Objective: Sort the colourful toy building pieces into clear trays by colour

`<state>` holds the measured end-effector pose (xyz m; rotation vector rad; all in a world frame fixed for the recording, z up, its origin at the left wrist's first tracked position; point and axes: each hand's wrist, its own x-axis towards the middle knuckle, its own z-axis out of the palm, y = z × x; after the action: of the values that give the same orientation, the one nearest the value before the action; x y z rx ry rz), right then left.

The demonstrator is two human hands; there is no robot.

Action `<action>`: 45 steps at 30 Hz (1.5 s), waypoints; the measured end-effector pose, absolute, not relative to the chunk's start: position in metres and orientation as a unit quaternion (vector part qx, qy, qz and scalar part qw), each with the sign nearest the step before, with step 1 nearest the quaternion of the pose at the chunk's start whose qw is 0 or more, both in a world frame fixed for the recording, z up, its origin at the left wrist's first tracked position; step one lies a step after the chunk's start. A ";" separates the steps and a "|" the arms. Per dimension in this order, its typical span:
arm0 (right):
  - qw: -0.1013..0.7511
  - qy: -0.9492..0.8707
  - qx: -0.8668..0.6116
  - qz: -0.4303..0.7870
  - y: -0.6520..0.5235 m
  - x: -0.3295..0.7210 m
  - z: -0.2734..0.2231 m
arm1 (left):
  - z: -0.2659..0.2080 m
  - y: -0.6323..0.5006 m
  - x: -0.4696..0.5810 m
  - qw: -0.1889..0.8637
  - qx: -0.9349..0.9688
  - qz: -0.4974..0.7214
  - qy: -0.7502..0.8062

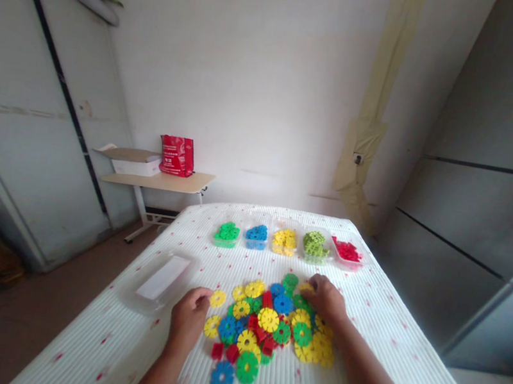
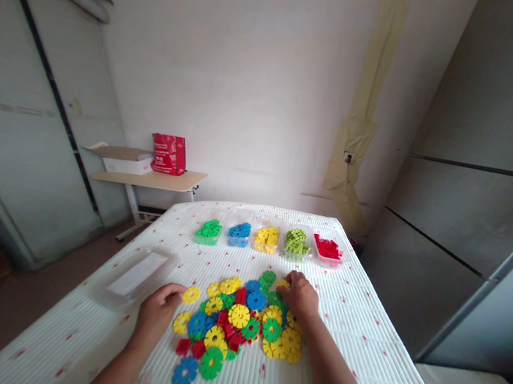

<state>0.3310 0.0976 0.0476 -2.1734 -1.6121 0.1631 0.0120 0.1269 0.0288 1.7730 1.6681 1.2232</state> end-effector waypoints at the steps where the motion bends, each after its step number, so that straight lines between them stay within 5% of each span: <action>1: 0.232 -0.574 -0.782 0.068 0.098 0.333 0.047 | 0.029 0.127 0.012 0.207 0.638 0.439 0.597; 7: 0.422 -0.514 -0.688 0.290 0.087 0.359 0.064 | 0.027 0.128 0.011 0.203 0.640 0.435 0.600; 12: 0.326 -0.591 -0.571 0.468 0.059 0.383 0.082 | 0.026 0.128 0.011 0.202 0.637 0.438 0.601; 17: 0.184 -0.616 -0.636 0.427 0.057 0.387 0.075 | 0.029 0.126 0.012 0.204 0.631 0.443 0.603; 23: 0.149 -0.607 -0.683 0.379 0.063 0.375 0.069 | 0.031 0.126 0.012 0.201 0.633 0.442 0.602; 29: 0.182 -0.614 -0.675 0.366 0.061 0.373 0.072 | 0.029 0.127 0.012 0.200 0.638 0.440 0.600; 39: 0.372 -0.570 -0.599 0.422 0.064 0.354 0.093 | 0.027 0.129 0.013 0.194 0.643 0.429 0.604; 45: 0.348 -0.541 -0.644 0.413 0.097 0.337 0.089 | 0.025 0.129 0.013 0.194 0.645 0.427 0.603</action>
<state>0.3367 0.0975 0.0886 -1.6696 -1.4036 1.0705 0.0129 0.1290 0.0253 1.8082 1.6921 1.1979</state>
